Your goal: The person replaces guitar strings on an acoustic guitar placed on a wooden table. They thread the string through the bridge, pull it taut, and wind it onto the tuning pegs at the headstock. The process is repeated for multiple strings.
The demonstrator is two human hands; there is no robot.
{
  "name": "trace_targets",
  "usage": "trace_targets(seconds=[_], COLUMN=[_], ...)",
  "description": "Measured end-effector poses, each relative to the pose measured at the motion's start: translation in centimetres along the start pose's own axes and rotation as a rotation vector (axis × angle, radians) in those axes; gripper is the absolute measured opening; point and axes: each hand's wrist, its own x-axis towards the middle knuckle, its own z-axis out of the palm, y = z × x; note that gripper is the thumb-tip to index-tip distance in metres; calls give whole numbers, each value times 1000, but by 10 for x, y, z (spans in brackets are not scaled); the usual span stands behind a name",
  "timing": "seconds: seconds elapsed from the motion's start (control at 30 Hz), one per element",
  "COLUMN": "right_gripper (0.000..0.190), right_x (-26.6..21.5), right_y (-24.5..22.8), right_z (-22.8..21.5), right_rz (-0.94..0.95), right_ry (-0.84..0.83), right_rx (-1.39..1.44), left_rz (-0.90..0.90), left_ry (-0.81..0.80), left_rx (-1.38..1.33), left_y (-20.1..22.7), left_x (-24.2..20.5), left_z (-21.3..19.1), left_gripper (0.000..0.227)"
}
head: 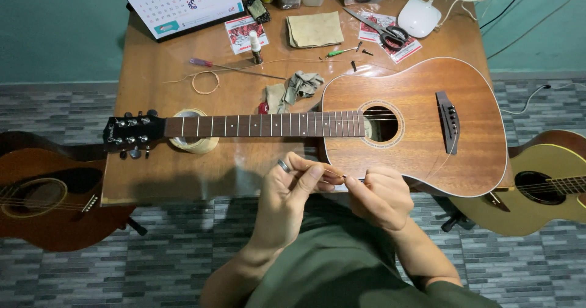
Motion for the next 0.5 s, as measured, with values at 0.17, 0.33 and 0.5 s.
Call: trace_targets(seconds=[0.17, 0.33, 0.5], right_gripper=[10, 11, 21], right_x=[25, 28, 9], right_y=[3, -3, -13], right_z=[-4, 2, 8], right_rz=[-234, -101, 177], right_ry=[-94, -162, -333], right_rx=[-193, -198, -146], left_rz=[31, 92, 467], left_ry=[-2, 39, 109], left_rx=[87, 4, -4], left_y=[-2, -26, 52], left_x=[2, 12, 18], left_z=[1, -23, -130], left_gripper=[21, 24, 31])
